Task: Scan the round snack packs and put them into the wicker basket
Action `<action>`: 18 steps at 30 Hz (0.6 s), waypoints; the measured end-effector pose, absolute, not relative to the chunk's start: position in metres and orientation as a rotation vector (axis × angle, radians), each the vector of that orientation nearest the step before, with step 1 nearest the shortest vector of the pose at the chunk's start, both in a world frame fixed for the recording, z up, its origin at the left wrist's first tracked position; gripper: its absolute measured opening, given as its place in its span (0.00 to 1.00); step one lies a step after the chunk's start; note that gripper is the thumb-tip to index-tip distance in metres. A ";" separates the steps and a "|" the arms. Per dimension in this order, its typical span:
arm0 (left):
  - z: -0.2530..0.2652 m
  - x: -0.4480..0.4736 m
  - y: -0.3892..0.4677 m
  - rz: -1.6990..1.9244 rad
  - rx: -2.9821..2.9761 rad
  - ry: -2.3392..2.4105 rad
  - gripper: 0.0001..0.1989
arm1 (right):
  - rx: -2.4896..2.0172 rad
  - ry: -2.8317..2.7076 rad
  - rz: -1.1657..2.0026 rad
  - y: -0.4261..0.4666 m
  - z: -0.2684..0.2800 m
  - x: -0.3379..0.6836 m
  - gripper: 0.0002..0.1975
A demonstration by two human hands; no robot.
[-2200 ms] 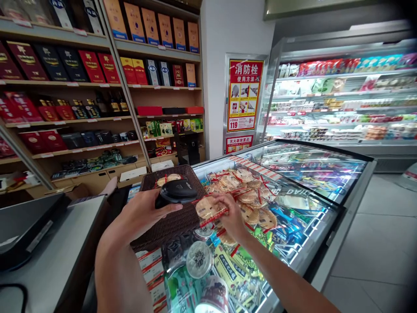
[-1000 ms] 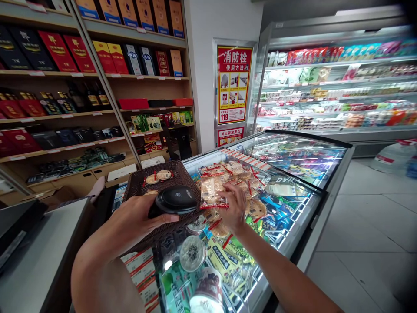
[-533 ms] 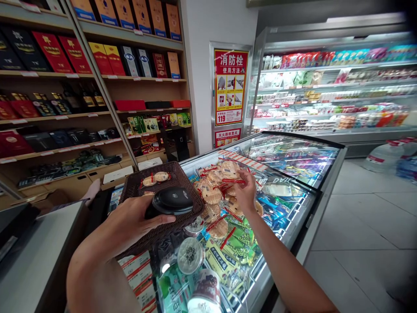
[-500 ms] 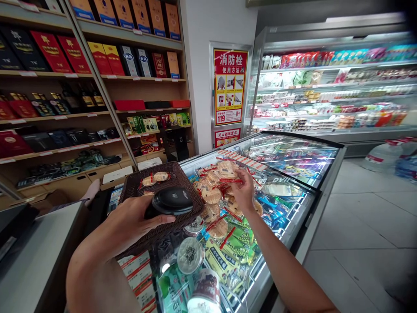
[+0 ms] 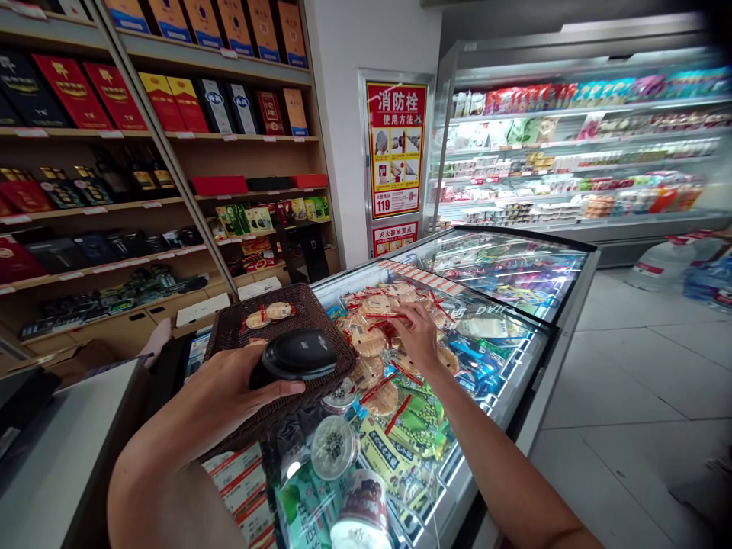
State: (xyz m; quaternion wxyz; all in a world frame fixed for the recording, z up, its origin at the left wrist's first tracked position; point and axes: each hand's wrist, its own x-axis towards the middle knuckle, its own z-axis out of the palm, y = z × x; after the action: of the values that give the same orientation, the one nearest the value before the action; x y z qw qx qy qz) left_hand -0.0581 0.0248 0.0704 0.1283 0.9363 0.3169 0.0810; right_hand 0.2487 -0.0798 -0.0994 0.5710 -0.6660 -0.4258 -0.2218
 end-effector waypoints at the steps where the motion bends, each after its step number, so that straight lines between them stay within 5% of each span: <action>1: 0.071 -0.058 0.025 0.192 2.735 0.917 0.21 | -1.538 -1.006 -0.528 -0.080 -0.100 0.249 0.10; 7: 0.073 -0.060 0.027 0.114 2.755 0.904 0.23 | -1.484 -1.038 -0.549 -0.073 -0.110 0.255 0.15; 18: 0.072 -0.066 0.030 0.150 2.751 0.872 0.23 | -1.617 -0.984 -0.651 -0.073 -0.109 0.254 0.10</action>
State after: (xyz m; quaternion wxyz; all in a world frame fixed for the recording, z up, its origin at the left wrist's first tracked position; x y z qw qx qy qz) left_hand -0.0656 0.0298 0.0721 0.1255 0.9445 0.2992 0.0514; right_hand 0.2542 -0.0733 -0.1091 0.5397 -0.6801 -0.4138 -0.2738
